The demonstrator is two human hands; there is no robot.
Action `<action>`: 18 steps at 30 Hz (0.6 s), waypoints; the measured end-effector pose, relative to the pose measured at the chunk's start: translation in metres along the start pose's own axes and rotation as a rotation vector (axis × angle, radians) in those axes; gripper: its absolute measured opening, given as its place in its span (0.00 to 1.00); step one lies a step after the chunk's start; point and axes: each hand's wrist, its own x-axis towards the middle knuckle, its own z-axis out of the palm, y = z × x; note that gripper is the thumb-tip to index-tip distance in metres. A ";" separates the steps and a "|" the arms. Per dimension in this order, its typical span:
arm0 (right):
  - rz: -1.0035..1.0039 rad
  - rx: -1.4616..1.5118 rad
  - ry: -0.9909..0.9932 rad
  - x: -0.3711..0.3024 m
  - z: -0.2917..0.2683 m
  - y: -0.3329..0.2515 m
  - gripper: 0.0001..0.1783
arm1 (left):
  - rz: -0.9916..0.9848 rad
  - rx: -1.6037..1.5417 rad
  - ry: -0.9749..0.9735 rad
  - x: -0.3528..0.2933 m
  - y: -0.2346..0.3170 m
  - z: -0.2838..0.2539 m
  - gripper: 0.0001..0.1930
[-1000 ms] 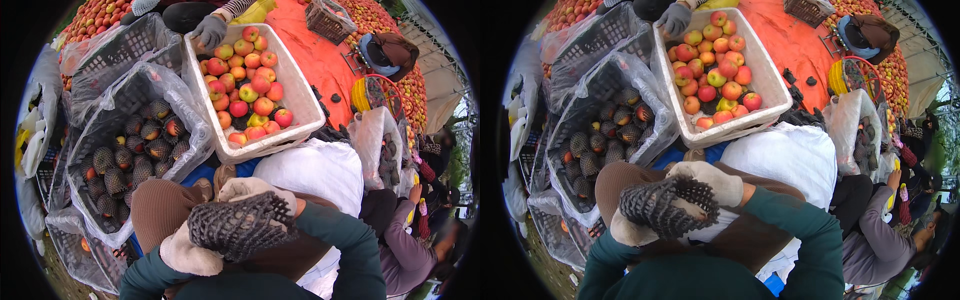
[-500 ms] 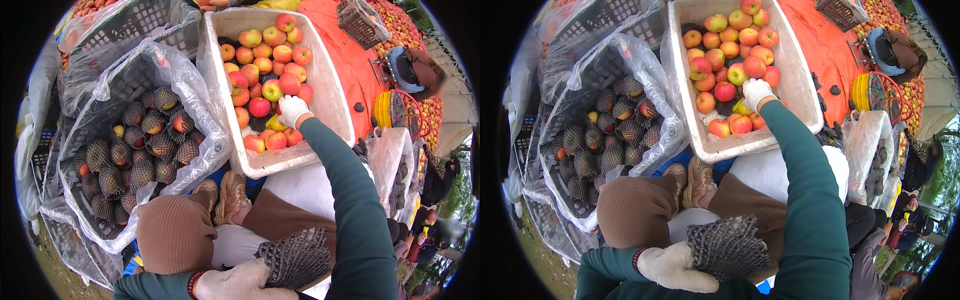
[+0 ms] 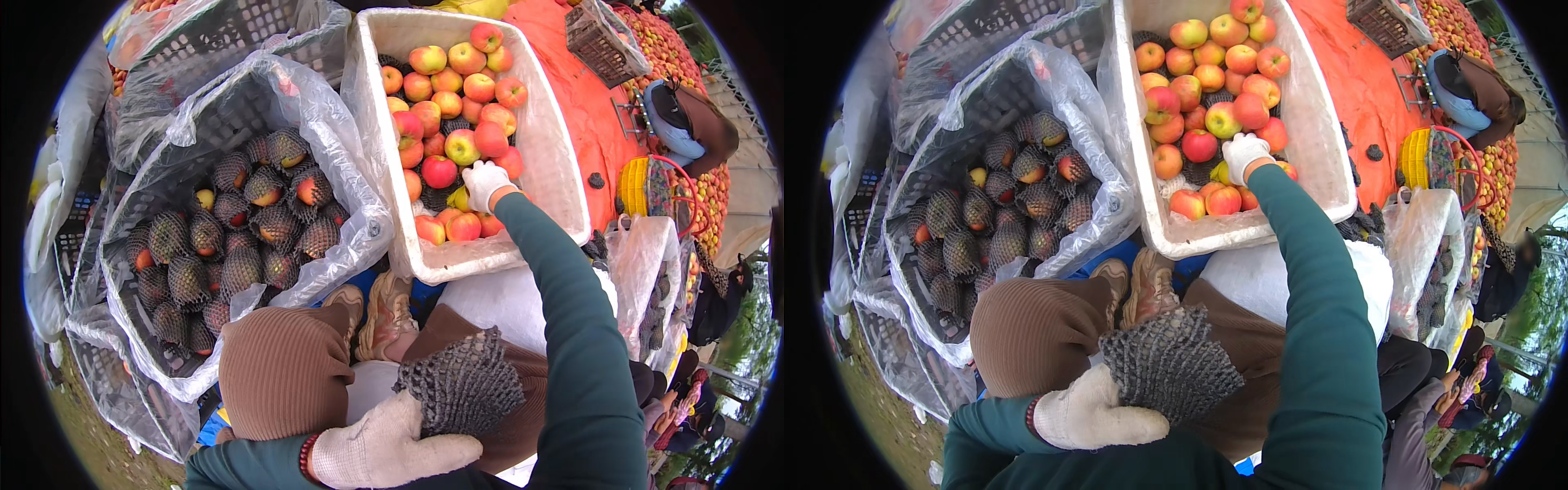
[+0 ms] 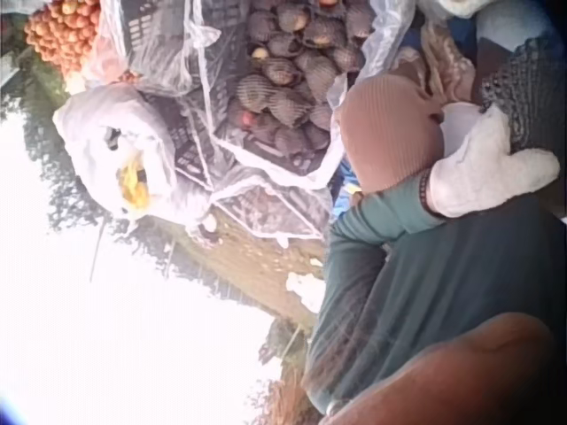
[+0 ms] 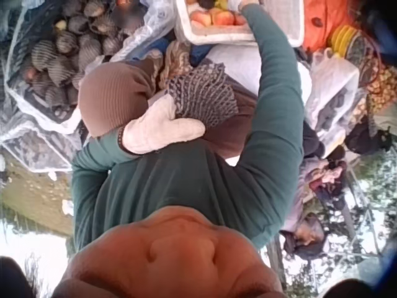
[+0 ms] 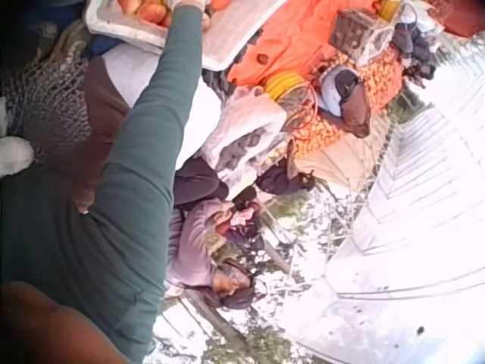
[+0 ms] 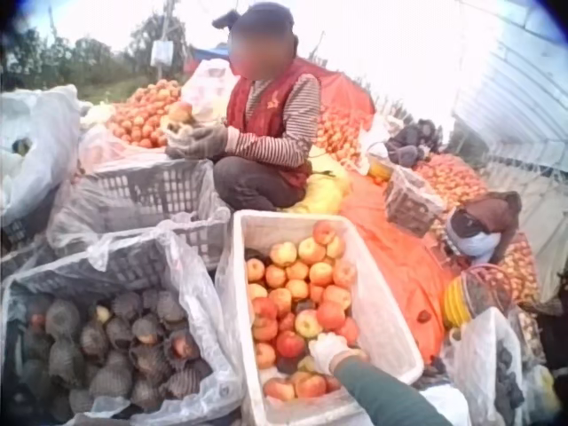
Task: The person picks apples from a white bin, places each apple into a black foam net, and then puts the netted apple into a larger bin. This process is repeated continuously throughout the clip.
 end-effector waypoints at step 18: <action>-0.222 1.708 0.848 -0.318 -0.159 -0.162 0.26 | 0.601 0.134 0.203 -0.027 -0.013 0.013 0.35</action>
